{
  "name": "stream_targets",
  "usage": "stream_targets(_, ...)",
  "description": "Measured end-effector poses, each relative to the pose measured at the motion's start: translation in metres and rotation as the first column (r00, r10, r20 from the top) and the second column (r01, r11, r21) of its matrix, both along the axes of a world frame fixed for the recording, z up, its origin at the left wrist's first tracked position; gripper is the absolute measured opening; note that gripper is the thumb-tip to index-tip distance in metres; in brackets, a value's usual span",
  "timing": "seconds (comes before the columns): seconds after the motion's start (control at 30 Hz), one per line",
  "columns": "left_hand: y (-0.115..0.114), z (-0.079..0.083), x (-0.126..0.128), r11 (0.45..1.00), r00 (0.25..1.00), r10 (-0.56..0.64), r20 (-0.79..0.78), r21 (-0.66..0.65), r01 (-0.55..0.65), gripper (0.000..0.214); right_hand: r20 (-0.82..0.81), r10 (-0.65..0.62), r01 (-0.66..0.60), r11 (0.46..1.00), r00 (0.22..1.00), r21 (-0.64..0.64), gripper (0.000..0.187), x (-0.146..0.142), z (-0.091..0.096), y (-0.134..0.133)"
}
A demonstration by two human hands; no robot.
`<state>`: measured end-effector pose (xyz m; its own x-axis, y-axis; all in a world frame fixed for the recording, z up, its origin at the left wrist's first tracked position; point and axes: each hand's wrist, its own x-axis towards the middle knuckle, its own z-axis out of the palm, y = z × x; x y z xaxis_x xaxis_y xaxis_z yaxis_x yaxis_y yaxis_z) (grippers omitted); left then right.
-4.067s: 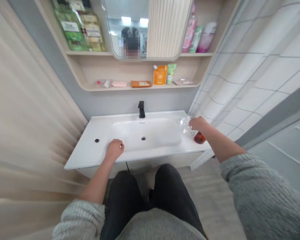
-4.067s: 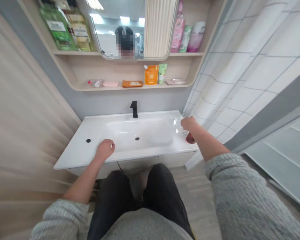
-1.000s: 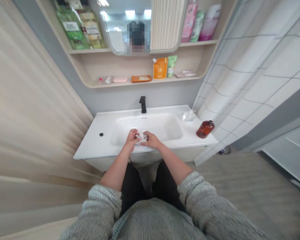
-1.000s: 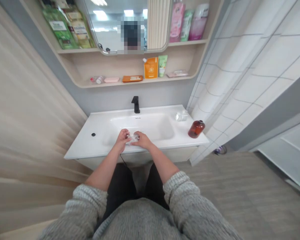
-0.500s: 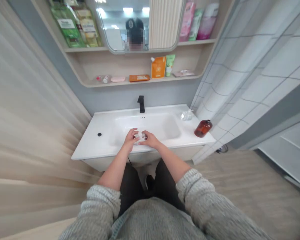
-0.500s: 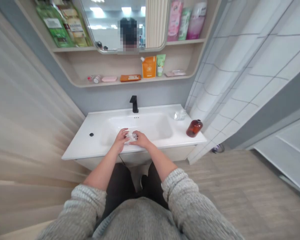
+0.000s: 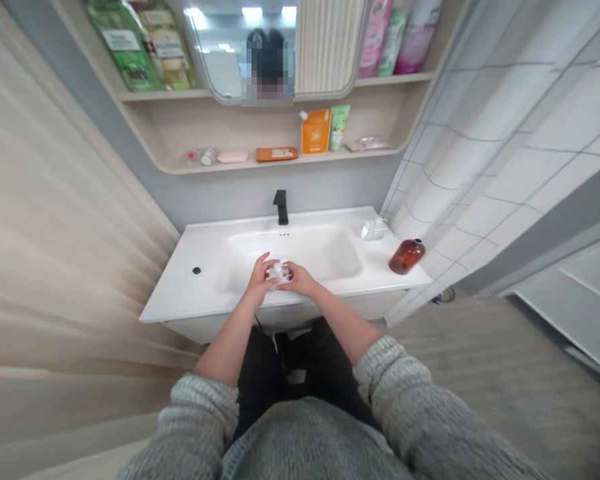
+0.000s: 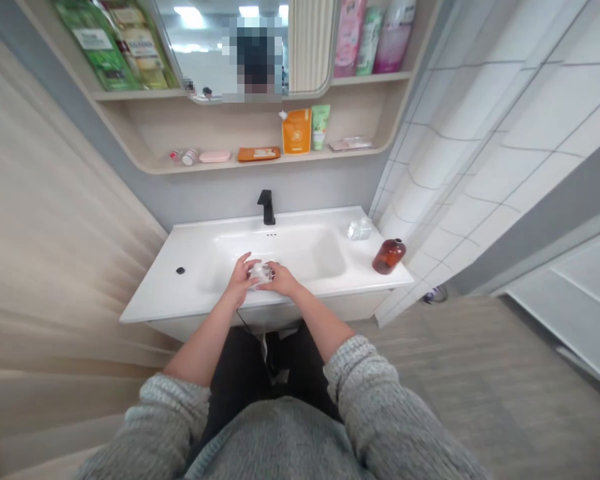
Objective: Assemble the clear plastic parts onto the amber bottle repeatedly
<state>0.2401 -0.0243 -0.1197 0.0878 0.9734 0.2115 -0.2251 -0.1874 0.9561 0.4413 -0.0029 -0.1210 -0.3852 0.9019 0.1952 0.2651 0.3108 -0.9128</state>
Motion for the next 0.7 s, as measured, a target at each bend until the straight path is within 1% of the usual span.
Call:
stream_targets(0.07, 0.0, 0.0, 0.001, 1.0, 1.0, -0.008, -0.023, -0.02, 0.008, 0.099, -0.011, -0.008, 0.008, 1.0, 1.0, 0.002, 0.075, 0.0, 0.0, 0.0)
stream_targets(0.17, 0.0, 0.0, 0.001, 0.998, 0.996, 0.056, -0.066, 0.002, -0.055, 0.091, -0.009, -0.017, 0.016, 1.0, 1.0, -0.006, 0.075, 0.001, 0.001, 0.0)
stream_targets(0.23, 0.0, -0.001, 0.002, 0.997, 0.995, 0.074, -0.074, 0.018, -0.073, 0.094, 0.0, -0.02, 0.02, 1.0, 1.0, -0.013, 0.076, 0.001, 0.002, 0.0)
stream_targets(0.33, 0.0, 0.0, 0.002, 0.999, 0.998, 0.036, -0.051, 0.008, -0.036, 0.099, 0.002, -0.013, 0.013, 1.0, 1.0, -0.008, 0.076, 0.002, 0.002, 0.0)
stream_targets(0.4, -0.001, 0.001, 0.002, 1.0, 1.0, -0.009, -0.03, -0.014, 0.008, 0.097, 0.001, -0.001, 0.001, 1.0, 1.0, 0.003, 0.075, 0.003, 0.0, 0.001)
stream_targets(0.47, -0.003, 0.004, 0.003, 0.998, 0.999, -0.044, -0.01, -0.033, 0.044, 0.09, 0.015, -0.004, 0.004, 1.0, 1.0, 0.013, 0.076, 0.003, -0.002, 0.002)
stream_targets(0.53, -0.004, 0.006, 0.004, 0.998, 0.998, -0.051, -0.021, -0.037, 0.05, 0.083, 0.041, -0.019, 0.019, 1.0, 0.999, 0.019, 0.079, 0.004, -0.005, 0.002)
stream_targets(0.7, -0.005, 0.01, 0.007, 1.0, 0.987, 0.001, -0.158, -0.006, -0.002, 0.057, 0.027, -0.015, 0.014, 1.0, 1.0, 0.01, 0.083, 0.006, -0.007, 0.001)
